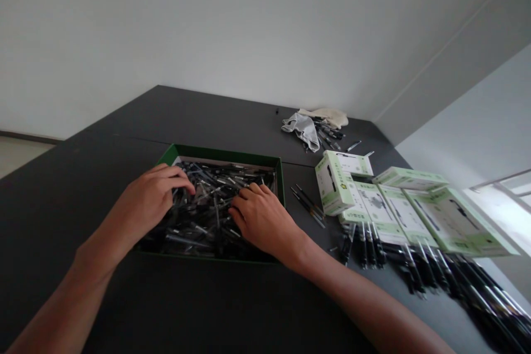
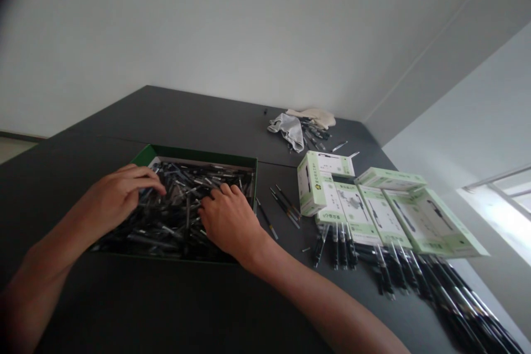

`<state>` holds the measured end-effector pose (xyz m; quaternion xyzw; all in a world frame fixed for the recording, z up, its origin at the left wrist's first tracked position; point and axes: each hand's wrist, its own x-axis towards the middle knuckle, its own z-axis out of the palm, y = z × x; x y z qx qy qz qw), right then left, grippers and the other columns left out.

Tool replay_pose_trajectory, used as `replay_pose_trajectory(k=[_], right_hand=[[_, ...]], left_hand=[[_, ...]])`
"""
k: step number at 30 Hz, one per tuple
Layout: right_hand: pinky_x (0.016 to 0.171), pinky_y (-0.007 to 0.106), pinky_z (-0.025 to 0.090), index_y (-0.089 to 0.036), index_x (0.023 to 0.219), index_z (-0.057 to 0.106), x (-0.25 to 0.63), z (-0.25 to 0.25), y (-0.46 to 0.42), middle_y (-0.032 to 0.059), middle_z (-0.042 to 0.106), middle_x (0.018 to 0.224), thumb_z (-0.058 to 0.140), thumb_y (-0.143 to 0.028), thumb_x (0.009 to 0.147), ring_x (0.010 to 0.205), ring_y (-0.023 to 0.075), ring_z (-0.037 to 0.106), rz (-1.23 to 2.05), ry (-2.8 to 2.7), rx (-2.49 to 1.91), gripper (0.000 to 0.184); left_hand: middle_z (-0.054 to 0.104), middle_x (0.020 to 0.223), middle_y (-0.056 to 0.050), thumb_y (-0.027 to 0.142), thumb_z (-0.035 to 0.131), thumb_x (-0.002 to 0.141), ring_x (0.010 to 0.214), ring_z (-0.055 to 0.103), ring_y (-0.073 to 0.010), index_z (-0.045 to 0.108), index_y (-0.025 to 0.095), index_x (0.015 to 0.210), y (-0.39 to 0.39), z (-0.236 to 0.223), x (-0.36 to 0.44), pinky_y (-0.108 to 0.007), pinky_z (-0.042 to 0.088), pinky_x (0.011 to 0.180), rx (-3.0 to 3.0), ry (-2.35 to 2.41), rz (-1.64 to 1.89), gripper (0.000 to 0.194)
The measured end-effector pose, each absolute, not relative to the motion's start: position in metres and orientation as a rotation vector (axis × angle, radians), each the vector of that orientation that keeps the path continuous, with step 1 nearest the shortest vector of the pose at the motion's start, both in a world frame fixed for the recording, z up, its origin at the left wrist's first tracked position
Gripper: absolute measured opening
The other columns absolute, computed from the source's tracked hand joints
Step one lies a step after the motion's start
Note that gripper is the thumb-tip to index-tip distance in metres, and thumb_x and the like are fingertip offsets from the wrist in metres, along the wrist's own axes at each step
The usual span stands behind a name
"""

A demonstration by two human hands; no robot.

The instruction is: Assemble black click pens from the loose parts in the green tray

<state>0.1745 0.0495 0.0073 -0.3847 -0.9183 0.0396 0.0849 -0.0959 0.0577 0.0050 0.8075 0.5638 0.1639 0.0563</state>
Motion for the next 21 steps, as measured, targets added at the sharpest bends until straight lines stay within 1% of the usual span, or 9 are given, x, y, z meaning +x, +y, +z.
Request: replay_pose_trajectory(k=[2,4,9,11,12,14,16,18,21], right_hand=[[0.094,0.041,0.048,-0.016,0.103,0.073,0.174,0.007,0.049,0.0093,0.074,0.109,0.050,-0.026,0.108,0.107,0.0268,0.063,0.097,-2.729,-1.140,0.025],[0.093,0.041,0.049,-0.016,0.104,0.072,0.174,0.007,0.049,0.0095,0.073,0.110,0.051,-0.025,0.108,0.107,0.0269,0.062,0.085,-2.724,-1.133,0.022],[0.094,0.041,0.050,-0.017,0.107,0.070,0.175,0.004,0.049,0.0101,0.072,0.111,0.052,-0.025,0.107,0.108,0.0268,0.062,0.067,-2.736,-1.069,0.020],[0.095,0.041,0.050,-0.016,0.108,0.069,0.175,0.003,0.049,0.0102,0.072,0.111,0.053,-0.024,0.107,0.110,0.0270,0.061,0.063,-2.743,-1.032,0.019],[0.095,0.041,0.050,-0.016,0.109,0.069,0.175,0.002,0.049,0.0103,0.072,0.111,0.053,-0.024,0.107,0.110,0.0271,0.061,0.064,-2.746,-1.011,0.018],[0.096,0.041,0.049,-0.015,0.111,0.070,0.175,0.003,0.050,0.0105,0.071,0.112,0.053,-0.023,0.106,0.110,0.0271,0.060,0.074,-2.750,-0.959,0.019],[0.098,0.040,0.048,-0.015,0.113,0.070,0.176,0.006,0.050,0.0106,0.071,0.114,0.053,-0.023,0.106,0.110,0.0268,0.059,0.109,-2.773,-0.876,0.020],[0.100,0.039,0.047,-0.017,0.119,0.071,0.178,0.011,0.051,0.0090,0.072,0.120,0.052,-0.021,0.106,0.112,0.0254,0.058,0.187,-2.834,-0.717,0.023],[0.104,0.035,0.044,-0.025,0.131,0.070,0.181,0.017,0.053,0.0018,0.070,0.138,0.050,-0.012,0.106,0.118,0.0213,0.055,0.362,-2.958,-0.389,0.035]], left_hand=[[0.077,0.113,-0.006,0.007,0.039,0.087,0.111,0.071,-0.0273,0.078,0.027,0.098,0.057,0.005,-0.096,-0.041,0.051,0.101,2.388,1.765,0.542,0.045],[0.079,0.113,-0.005,0.011,0.042,0.090,0.108,0.073,-0.0266,0.077,0.027,0.101,0.057,0.003,-0.097,-0.040,0.052,0.100,2.337,1.778,0.556,0.040],[0.082,0.102,-0.005,0.018,0.047,0.092,0.094,0.077,-0.0233,0.078,0.023,0.098,0.056,0.007,-0.093,-0.035,0.053,0.091,2.256,1.773,0.662,0.032],[0.081,0.092,-0.004,0.022,0.049,0.091,0.083,0.076,-0.0201,0.078,0.021,0.095,0.053,0.012,-0.091,-0.030,0.054,0.081,2.219,1.803,0.737,0.029],[0.080,0.086,-0.003,0.023,0.049,0.091,0.073,0.074,-0.0174,0.078,0.020,0.094,0.051,0.015,-0.091,-0.028,0.052,0.073,2.197,1.834,0.776,0.029],[0.075,0.074,0.000,0.023,0.048,0.089,0.053,0.062,-0.0115,0.076,0.019,0.090,0.047,0.019,-0.090,-0.024,0.045,0.058,2.148,1.904,0.850,0.029],[0.070,0.067,0.002,0.020,0.045,0.087,0.045,0.052,-0.0082,0.074,0.018,0.086,0.044,0.021,-0.091,-0.022,0.038,0.051,2.099,1.960,0.915,0.029],[0.067,0.063,0.003,0.017,0.043,0.085,0.047,0.054,-0.0081,0.071,0.017,0.082,0.043,0.022,-0.092,-0.021,0.038,0.052,2.050,1.965,0.958,0.029],[0.067,0.064,0.002,0.014,0.040,0.083,0.057,0.062,-0.0104,0.069,0.017,0.080,0.045,0.021,-0.093,-0.021,0.044,0.060,2.035,1.916,0.919,0.029]])
